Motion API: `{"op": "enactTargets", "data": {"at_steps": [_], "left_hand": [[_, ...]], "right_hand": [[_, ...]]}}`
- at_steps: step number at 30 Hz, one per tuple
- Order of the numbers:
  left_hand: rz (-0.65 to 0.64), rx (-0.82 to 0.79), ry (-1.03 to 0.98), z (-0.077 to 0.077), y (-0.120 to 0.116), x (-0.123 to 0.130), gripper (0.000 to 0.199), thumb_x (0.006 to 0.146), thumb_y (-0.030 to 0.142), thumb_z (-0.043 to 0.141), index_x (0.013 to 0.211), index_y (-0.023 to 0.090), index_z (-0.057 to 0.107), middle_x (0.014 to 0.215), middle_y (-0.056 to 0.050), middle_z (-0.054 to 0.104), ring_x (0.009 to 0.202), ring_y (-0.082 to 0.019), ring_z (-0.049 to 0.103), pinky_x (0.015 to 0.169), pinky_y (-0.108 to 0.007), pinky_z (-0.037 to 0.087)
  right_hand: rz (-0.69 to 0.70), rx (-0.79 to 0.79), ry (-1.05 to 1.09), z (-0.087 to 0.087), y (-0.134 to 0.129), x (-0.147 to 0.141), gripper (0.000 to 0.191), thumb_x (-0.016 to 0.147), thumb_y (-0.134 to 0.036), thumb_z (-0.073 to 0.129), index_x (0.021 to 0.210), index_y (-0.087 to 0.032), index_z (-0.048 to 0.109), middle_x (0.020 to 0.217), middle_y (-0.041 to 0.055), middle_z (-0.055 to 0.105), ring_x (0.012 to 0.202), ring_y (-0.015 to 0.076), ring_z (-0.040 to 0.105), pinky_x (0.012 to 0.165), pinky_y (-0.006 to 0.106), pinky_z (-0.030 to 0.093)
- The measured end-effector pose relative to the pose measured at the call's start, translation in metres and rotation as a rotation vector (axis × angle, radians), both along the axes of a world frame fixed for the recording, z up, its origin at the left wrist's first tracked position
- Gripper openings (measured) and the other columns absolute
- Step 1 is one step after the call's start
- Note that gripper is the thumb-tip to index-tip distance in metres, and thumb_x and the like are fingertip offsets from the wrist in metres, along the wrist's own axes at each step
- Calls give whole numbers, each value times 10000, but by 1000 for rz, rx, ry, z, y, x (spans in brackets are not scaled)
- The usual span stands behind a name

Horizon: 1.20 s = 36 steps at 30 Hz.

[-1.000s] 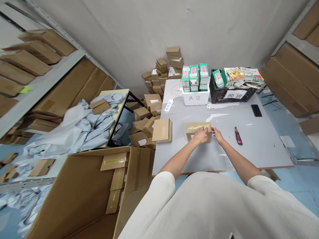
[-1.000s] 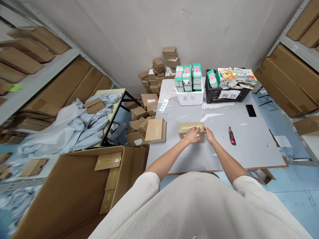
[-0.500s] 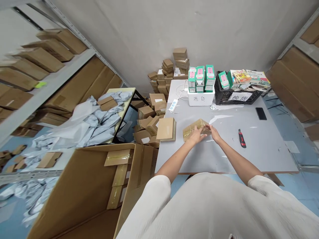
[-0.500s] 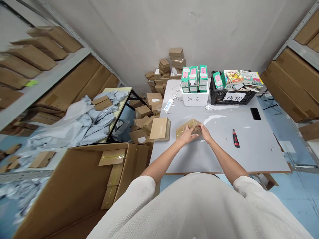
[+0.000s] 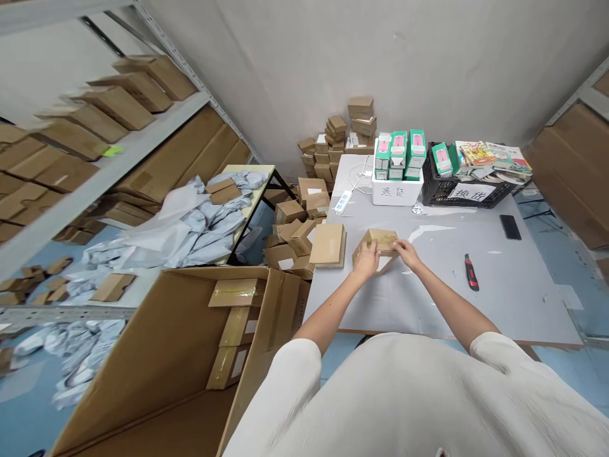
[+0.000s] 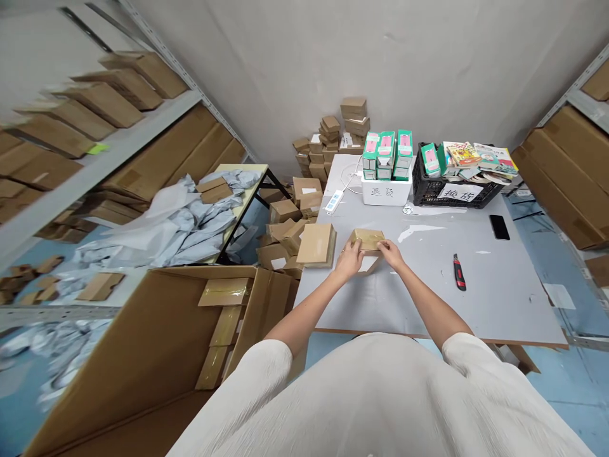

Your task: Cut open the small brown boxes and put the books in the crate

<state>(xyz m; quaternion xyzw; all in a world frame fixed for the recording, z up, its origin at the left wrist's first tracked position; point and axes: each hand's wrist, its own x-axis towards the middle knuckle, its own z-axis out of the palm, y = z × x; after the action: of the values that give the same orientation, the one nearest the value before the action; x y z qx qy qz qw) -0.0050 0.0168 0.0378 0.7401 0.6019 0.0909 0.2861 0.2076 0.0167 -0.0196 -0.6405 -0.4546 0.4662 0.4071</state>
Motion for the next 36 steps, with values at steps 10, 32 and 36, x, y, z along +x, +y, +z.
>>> {"op": "enactTargets", "data": {"at_steps": [10, 32, 36], "left_hand": [[-156, -117, -149, -22, -8, 63, 709, 1021, 366, 620, 1680, 281, 373, 1546, -197, 516, 1268, -352, 696, 1078, -466, 553], [-133, 66, -6, 1, 22, 86, 468, 1103, 349, 447, 1527, 267, 628, 1474, -189, 539, 1302, -394, 562, 1103, -515, 489], [17, 6, -79, -19, 24, 46, 468, 1107, 346, 459, 1542, 273, 616, 1477, -183, 531, 1304, -372, 590, 1090, -479, 523]], "right_hand": [[-179, 119, -221, 11, -16, 75, 311, 811, -494, 716, 1003, -262, 793, 1354, 115, 702, 1319, 323, 591, 1204, 469, 448], [-98, 33, -49, -3, -28, 77, 471, 930, -647, 584, 1145, -270, 768, 1315, 95, 766, 1252, 309, 679, 1131, 471, 501], [-191, -77, -218, -27, -36, 77, 315, 838, -487, 675, 1051, -270, 759, 1310, 102, 743, 1311, 318, 630, 1176, 464, 472]]}}
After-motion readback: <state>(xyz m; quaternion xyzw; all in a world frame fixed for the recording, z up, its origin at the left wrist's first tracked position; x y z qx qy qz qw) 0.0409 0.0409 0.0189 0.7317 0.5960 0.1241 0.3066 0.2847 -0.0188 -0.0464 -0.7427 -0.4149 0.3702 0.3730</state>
